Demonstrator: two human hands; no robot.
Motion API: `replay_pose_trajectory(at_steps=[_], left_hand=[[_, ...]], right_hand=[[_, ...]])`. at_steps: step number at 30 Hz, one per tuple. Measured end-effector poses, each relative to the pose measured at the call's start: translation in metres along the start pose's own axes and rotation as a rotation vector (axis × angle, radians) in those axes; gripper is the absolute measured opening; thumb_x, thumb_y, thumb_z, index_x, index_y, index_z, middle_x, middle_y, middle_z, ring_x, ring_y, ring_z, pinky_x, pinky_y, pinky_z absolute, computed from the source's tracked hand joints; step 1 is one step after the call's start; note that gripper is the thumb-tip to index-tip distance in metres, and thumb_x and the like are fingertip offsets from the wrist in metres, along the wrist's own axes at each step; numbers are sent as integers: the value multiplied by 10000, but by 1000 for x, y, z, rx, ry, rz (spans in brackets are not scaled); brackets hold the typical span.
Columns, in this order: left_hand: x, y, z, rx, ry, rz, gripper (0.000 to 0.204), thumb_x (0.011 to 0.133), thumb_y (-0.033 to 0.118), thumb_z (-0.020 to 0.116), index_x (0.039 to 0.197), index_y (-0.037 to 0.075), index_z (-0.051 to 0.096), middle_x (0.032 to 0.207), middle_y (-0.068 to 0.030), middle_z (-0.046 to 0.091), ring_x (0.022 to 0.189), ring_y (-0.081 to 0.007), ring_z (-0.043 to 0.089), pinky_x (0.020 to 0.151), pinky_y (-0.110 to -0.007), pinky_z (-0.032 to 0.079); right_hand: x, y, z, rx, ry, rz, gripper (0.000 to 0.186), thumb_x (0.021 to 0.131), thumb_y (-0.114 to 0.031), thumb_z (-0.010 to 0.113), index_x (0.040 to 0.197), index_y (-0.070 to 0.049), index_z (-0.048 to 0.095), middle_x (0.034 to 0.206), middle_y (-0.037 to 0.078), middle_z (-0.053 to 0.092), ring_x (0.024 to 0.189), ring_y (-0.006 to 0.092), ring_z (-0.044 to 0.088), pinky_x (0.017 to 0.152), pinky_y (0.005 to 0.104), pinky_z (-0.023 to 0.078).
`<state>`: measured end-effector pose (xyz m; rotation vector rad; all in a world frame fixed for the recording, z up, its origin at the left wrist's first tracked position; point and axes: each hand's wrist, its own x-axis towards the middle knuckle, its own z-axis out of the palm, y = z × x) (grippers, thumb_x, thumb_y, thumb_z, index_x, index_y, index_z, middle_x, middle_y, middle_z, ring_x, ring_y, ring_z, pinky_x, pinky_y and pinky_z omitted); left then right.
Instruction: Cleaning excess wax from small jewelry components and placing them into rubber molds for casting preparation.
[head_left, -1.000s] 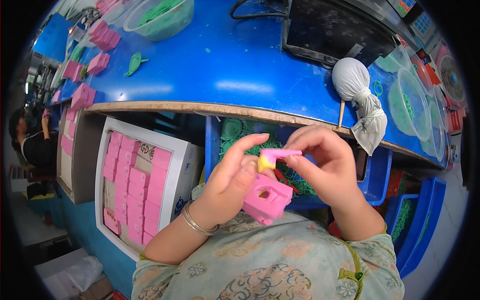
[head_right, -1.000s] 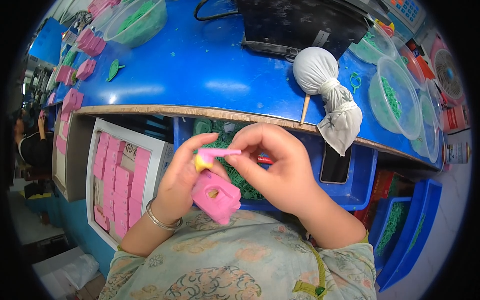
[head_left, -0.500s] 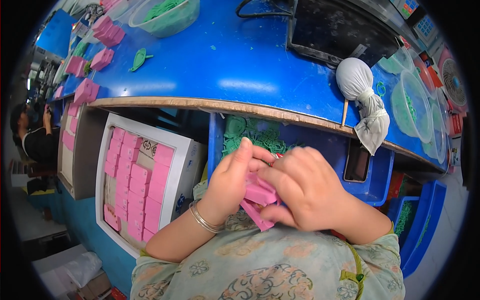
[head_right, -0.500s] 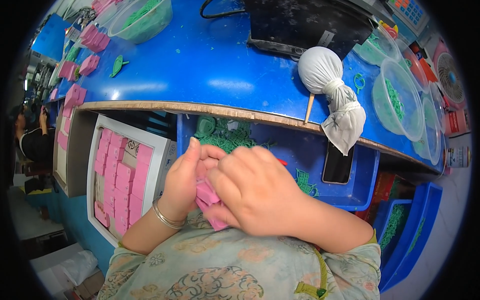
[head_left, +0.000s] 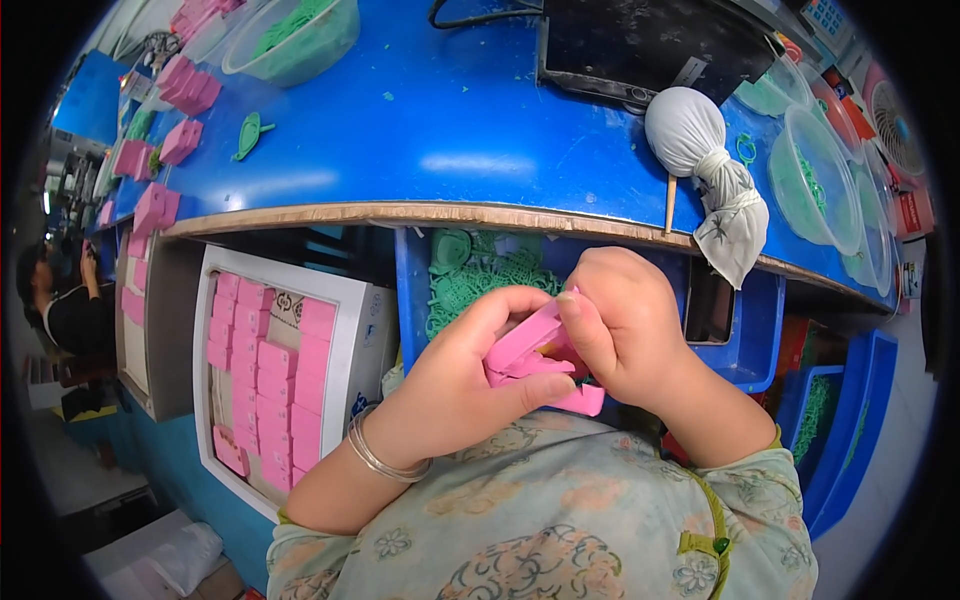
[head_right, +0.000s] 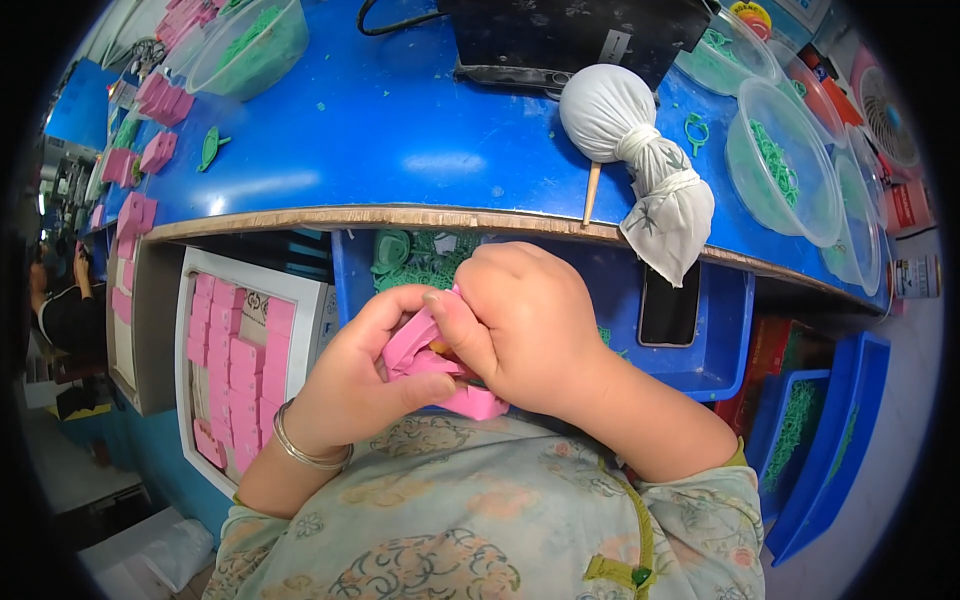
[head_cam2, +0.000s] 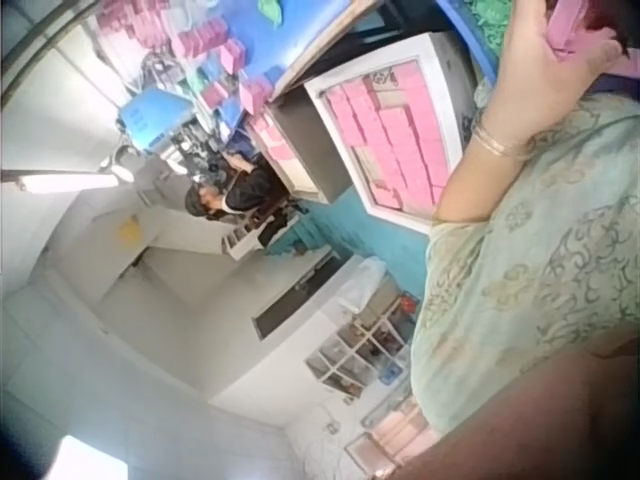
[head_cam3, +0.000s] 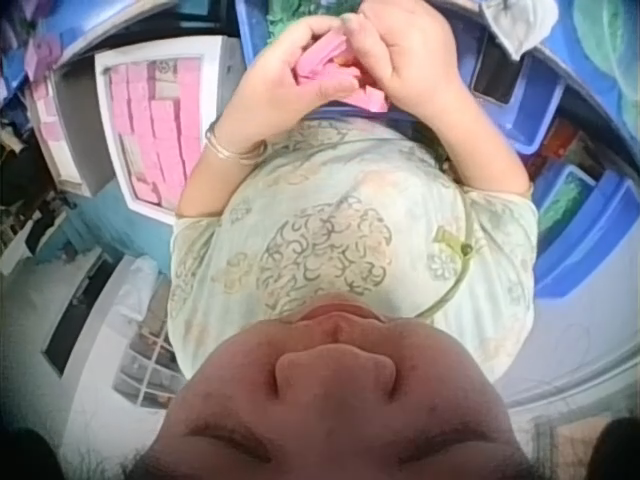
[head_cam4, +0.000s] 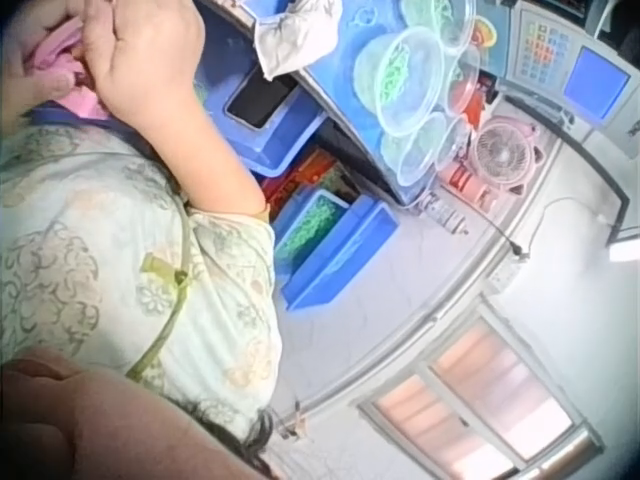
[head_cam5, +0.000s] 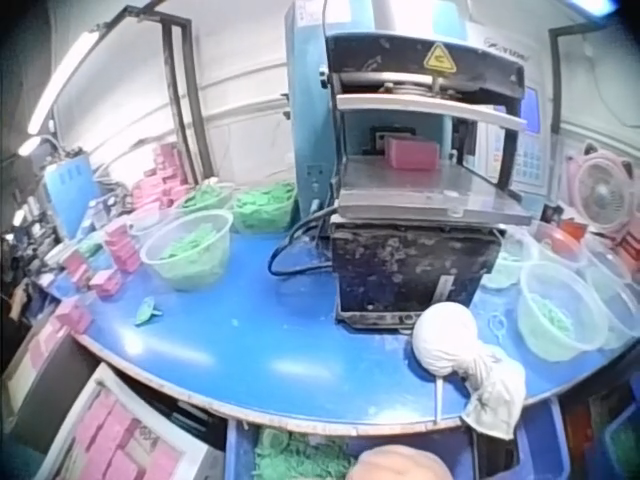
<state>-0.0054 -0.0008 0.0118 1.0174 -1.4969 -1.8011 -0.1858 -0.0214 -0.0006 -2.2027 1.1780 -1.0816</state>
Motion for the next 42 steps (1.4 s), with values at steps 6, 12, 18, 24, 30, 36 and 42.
replay_pose_trajectory(at_steps=[6,12,18,24,30,36,42], left_hand=[[-4,-8,3,151,21,-27,506,760,62,691,1201,-19,456,1133,-141,540,1052,-217,546,875,-315,454],[-6,-11,4,604,118,163,567,706,4,689,1225,-7,460,1123,-124,552,1092,-180,510,891,-306,438],[-10,-7,4,232,190,73,484,723,1,672,1168,7,483,977,-142,617,889,-220,627,757,-299,499],[-6,-11,5,261,146,82,455,746,45,689,1152,8,489,954,-149,618,867,-227,630,728,-300,500],[-7,-4,0,441,-10,107,380,712,74,751,1028,4,553,877,-81,626,807,-132,611,711,-270,481],[-9,-11,-4,136,11,-46,339,751,95,729,1023,-7,554,888,-67,610,833,-132,603,708,-272,488],[-2,-10,-1,-130,59,-177,301,781,10,688,1050,-5,554,944,-26,612,861,-84,581,746,-237,497]], right_hand=[[1,2,2,-138,88,-161,264,698,-243,661,606,-63,490,599,91,474,542,283,486,498,387,385],[4,-6,-2,-174,51,-260,252,635,-253,674,611,-75,497,600,65,441,542,243,473,486,348,355],[1,-5,7,-41,181,-228,207,655,-228,659,657,-63,535,650,69,470,567,235,486,513,345,364],[0,-18,4,-256,77,-164,227,697,-241,658,624,-71,526,608,61,488,533,246,484,526,374,376],[14,-5,1,307,-204,213,391,893,-282,516,593,-31,519,548,127,496,532,325,493,498,393,374],[14,8,10,656,-295,374,400,889,-305,517,616,-12,510,589,123,499,547,317,497,509,390,388],[10,-1,7,-38,-33,-85,313,675,-294,723,581,-73,523,594,82,488,543,260,508,481,369,384]])
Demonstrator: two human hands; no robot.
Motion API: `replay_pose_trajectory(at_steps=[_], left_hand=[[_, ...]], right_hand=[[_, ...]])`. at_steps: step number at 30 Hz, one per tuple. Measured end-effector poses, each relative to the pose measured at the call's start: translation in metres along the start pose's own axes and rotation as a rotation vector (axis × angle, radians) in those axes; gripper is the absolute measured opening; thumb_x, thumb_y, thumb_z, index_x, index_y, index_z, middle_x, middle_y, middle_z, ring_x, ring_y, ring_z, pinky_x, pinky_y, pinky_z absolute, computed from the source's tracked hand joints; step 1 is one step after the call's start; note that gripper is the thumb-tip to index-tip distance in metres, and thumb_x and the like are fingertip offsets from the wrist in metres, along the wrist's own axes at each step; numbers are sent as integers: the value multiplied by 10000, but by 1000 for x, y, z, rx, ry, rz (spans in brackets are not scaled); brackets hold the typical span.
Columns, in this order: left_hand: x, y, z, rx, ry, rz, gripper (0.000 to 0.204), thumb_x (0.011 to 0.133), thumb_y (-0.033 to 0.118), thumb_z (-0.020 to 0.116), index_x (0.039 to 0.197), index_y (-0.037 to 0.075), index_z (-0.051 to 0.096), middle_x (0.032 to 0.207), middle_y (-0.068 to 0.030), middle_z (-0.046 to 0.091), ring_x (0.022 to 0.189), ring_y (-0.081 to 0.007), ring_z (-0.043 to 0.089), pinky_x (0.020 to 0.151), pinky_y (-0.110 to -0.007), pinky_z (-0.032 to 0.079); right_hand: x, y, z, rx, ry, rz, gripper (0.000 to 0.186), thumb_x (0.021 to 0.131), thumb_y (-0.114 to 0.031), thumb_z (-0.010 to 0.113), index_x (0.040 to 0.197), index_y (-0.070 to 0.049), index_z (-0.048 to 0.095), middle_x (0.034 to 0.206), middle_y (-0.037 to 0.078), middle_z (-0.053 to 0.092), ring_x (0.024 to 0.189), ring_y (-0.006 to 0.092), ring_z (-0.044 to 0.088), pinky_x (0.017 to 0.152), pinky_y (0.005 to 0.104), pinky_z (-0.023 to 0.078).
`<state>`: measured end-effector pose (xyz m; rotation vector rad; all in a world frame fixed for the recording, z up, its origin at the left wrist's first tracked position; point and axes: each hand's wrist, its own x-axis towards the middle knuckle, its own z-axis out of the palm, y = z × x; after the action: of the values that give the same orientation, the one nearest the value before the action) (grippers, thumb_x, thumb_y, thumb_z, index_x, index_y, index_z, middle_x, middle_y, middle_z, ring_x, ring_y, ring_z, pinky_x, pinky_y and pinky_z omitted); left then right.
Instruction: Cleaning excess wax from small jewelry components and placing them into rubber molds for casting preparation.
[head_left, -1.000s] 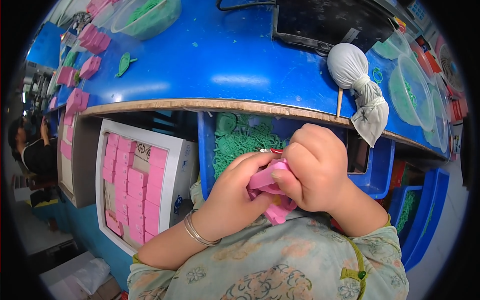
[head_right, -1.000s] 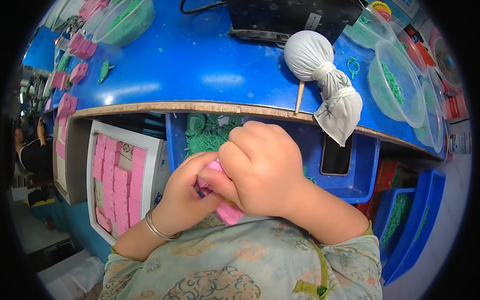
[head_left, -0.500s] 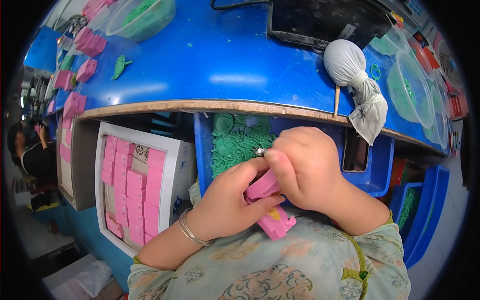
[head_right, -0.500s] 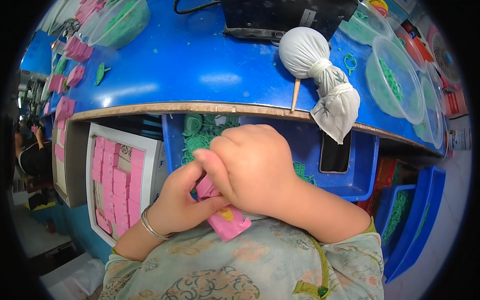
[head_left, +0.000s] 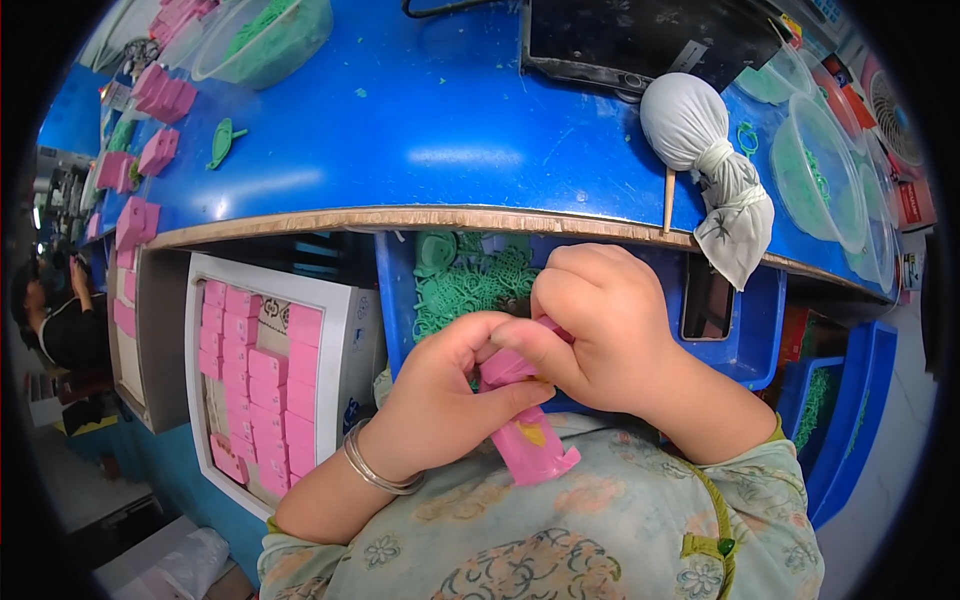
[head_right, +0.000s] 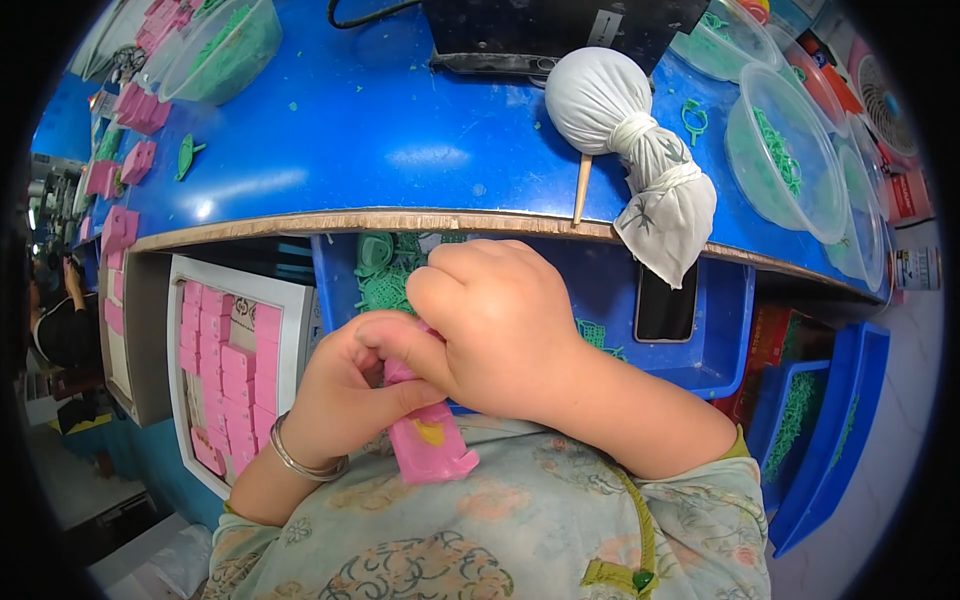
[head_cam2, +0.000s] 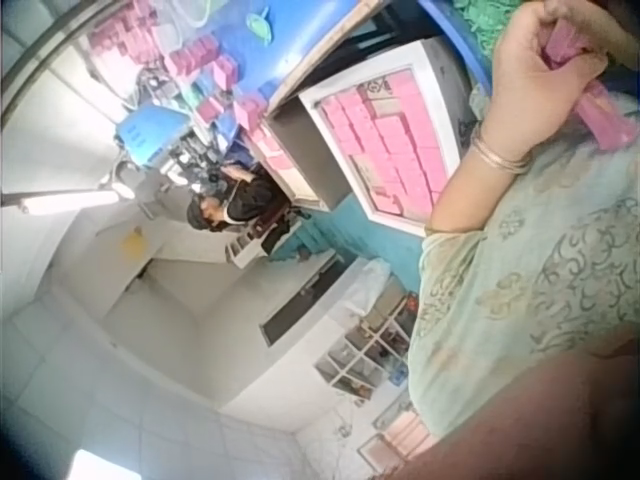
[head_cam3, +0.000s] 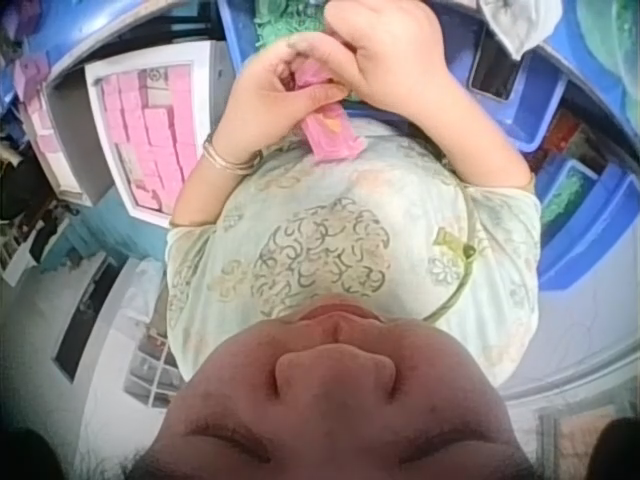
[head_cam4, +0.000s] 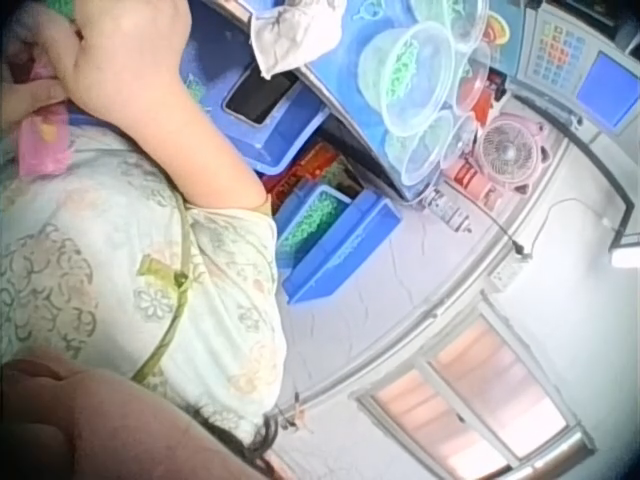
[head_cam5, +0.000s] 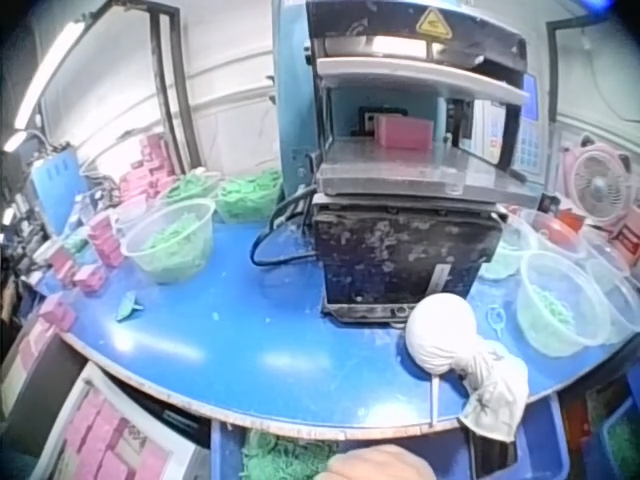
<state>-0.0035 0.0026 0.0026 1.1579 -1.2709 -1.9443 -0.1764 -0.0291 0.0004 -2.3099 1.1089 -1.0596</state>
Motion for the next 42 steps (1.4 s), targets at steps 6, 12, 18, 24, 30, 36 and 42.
replay_pose_trajectory(at_steps=[6,12,18,24,30,36,42], left_hand=[[8,-13,-3,280,31,284,263,750,103,731,956,19,591,918,-58,612,877,-165,587,791,-308,465],[6,-16,-7,267,183,320,193,776,148,703,891,28,604,899,-89,602,836,-198,576,783,-299,430],[1,-10,-3,-258,291,225,259,826,54,633,1054,-2,526,981,-74,562,903,-140,532,803,-273,426],[1,-9,-13,40,209,364,263,782,13,668,1016,-6,551,974,-78,553,873,-132,522,779,-257,423],[-1,-12,-7,-36,324,368,242,780,38,683,984,2,559,946,-70,560,844,-116,521,750,-261,432],[3,-1,-11,-34,153,194,221,819,72,666,976,4,526,882,-44,595,799,-85,563,708,-236,462],[7,-6,-15,-257,123,75,203,867,107,618,995,-7,508,882,-50,610,797,-80,574,692,-222,479]], right_hand=[[2,3,3,278,-128,272,392,824,-288,618,540,-36,521,552,107,500,554,294,513,501,375,401],[-7,6,4,958,-205,608,349,933,-319,496,774,-19,576,662,53,528,601,139,515,579,281,420],[-18,-2,11,1066,-12,517,196,856,-107,620,1004,-1,548,932,47,548,782,96,543,669,239,465],[-17,2,3,385,-31,68,280,745,-112,702,962,5,569,783,126,560,714,269,561,619,325,441],[-25,-8,16,1153,-314,595,336,774,-119,717,1041,6,556,907,71,633,787,130,593,648,292,473],[-29,-7,13,746,-487,520,367,798,-232,697,1038,1,548,847,123,658,753,217,648,649,321,490],[-26,-12,14,490,-486,508,396,783,-299,691,1012,-14,540,827,178,633,776,355,618,673,367,487]])
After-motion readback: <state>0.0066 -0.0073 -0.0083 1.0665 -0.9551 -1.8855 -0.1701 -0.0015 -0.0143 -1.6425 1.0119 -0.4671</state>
